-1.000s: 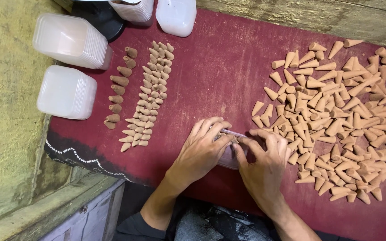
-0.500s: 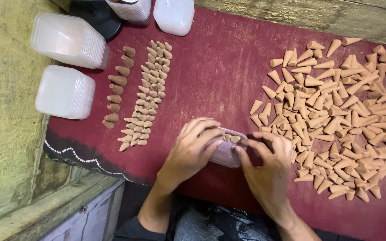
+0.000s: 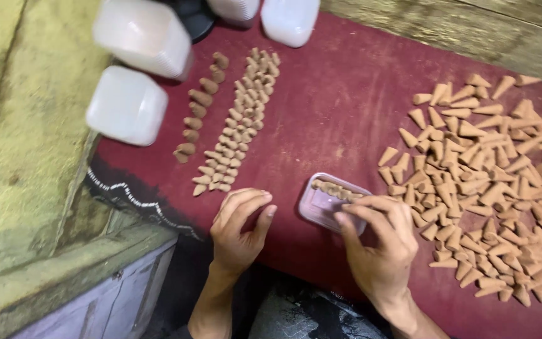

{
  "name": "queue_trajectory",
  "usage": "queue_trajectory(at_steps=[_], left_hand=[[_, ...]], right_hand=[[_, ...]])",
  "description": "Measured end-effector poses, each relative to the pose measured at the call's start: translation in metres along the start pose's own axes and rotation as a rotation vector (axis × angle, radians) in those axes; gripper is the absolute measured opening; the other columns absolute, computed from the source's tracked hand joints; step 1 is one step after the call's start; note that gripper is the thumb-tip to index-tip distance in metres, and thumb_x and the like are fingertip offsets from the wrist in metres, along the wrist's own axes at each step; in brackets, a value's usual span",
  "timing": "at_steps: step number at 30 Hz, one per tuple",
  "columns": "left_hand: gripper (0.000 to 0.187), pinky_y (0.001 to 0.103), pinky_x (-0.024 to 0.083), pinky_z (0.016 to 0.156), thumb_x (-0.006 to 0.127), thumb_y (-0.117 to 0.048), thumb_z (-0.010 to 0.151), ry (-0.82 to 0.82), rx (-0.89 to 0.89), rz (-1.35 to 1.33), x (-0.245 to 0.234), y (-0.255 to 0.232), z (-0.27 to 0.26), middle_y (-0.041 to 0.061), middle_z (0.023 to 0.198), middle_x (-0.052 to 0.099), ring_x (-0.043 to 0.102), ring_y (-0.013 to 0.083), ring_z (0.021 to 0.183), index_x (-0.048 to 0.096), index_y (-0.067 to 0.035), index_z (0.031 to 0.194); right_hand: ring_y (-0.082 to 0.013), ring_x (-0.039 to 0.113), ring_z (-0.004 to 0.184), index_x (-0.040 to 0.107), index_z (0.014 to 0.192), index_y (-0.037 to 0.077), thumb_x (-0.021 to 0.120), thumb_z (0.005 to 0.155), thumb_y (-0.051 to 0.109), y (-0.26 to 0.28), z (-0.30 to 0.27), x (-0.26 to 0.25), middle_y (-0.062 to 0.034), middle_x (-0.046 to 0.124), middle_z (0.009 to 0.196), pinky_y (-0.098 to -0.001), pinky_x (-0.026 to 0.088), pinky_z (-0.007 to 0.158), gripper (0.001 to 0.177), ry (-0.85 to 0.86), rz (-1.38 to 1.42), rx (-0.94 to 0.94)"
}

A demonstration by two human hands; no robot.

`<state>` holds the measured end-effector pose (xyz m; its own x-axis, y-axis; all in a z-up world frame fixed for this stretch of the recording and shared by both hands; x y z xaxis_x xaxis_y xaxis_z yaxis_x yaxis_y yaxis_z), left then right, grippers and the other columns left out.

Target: Sorting and packaging incense cones into a small plastic container

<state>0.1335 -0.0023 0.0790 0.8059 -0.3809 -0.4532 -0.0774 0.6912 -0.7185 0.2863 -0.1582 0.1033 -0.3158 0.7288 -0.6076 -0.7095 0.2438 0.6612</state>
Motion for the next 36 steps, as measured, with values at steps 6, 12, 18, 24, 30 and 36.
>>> queue_trajectory(at_steps=[6, 12, 18, 24, 30, 36], left_hand=[[0.004, 0.039, 0.058, 0.091, 0.072, 0.000, 0.093, -0.248, -0.054, 0.230, -0.060, 0.018, -0.015, 0.009, 0.096, 0.071, 0.071, 0.0271, 0.089, 0.070, -0.001, 0.097], [0.013, 0.048, 0.058, 0.085, 0.078, -0.004, 0.091, -0.266, -0.023, 0.314, -0.091, 0.055, -0.022, 0.012, 0.098, 0.071, 0.073, 0.0338, 0.090, 0.073, 0.002, 0.101], [0.017, 0.047, 0.057, 0.091, 0.078, -0.011, 0.092, -0.175, -0.044, 0.304, -0.090, 0.070, -0.020, 0.013, 0.102, 0.068, 0.071, 0.0334, 0.095, 0.075, -0.002, 0.107], [0.017, 0.049, 0.055, 0.087, 0.079, -0.010, 0.091, -0.153, -0.078, 0.259, -0.087, 0.081, -0.022, 0.013, 0.102, 0.068, 0.069, 0.0361, 0.097, 0.075, -0.003, 0.105], [0.015, 0.045, 0.056, 0.088, 0.079, -0.012, 0.092, -0.167, -0.062, 0.253, -0.088, 0.086, -0.025, 0.010, 0.102, 0.069, 0.069, 0.0328, 0.097, 0.076, -0.006, 0.106], [0.014, 0.041, 0.057, 0.083, 0.079, -0.009, 0.090, -0.136, -0.082, 0.214, -0.089, 0.076, -0.032, 0.008, 0.098, 0.073, 0.072, 0.0306, 0.092, 0.079, -0.007, 0.104]], right_hand=[[-0.0247, 0.063, 0.093, 0.074, 0.102, 0.007, 0.079, 0.090, 0.015, 0.047, 0.006, 0.068, -0.0073, 0.069, 0.102, -0.0375, 0.048, 0.092, 0.015, 0.202, 0.145, -0.065], [-0.0313, 0.067, 0.089, 0.078, 0.097, 0.011, 0.080, 0.088, 0.019, 0.072, 0.010, 0.131, -0.0093, 0.069, 0.097, -0.0437, 0.055, 0.080, 0.013, 0.258, 0.147, -0.154], [-0.0324, 0.064, 0.085, 0.077, 0.099, 0.013, 0.080, 0.089, 0.020, 0.079, 0.016, 0.158, -0.0100, 0.065, 0.097, -0.0439, 0.053, 0.076, 0.013, 0.271, 0.036, -0.187], [-0.0334, 0.061, 0.088, 0.077, 0.097, 0.014, 0.079, 0.090, 0.021, 0.078, 0.011, 0.176, -0.0100, 0.062, 0.099, -0.0445, 0.053, 0.075, 0.010, 0.291, -0.008, -0.206], [-0.0324, 0.061, 0.093, 0.077, 0.099, 0.015, 0.079, 0.090, 0.020, 0.089, 0.012, 0.181, -0.0086, 0.061, 0.102, -0.0429, 0.052, 0.078, 0.011, 0.290, 0.007, -0.234], [-0.0272, 0.063, 0.093, 0.079, 0.099, 0.018, 0.079, 0.089, 0.016, 0.103, 0.005, 0.178, -0.0036, 0.066, 0.096, -0.0396, 0.053, 0.078, 0.010, 0.309, 0.039, -0.305]])
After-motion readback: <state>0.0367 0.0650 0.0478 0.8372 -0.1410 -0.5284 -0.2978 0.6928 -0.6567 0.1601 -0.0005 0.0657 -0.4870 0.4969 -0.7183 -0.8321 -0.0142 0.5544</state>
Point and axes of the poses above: each hand's wrist, its own z-axis towards the middle knuckle, its own x-axis out of the palm, y = z × x, the point moved 9 cm from there along z, towards the middle knuckle
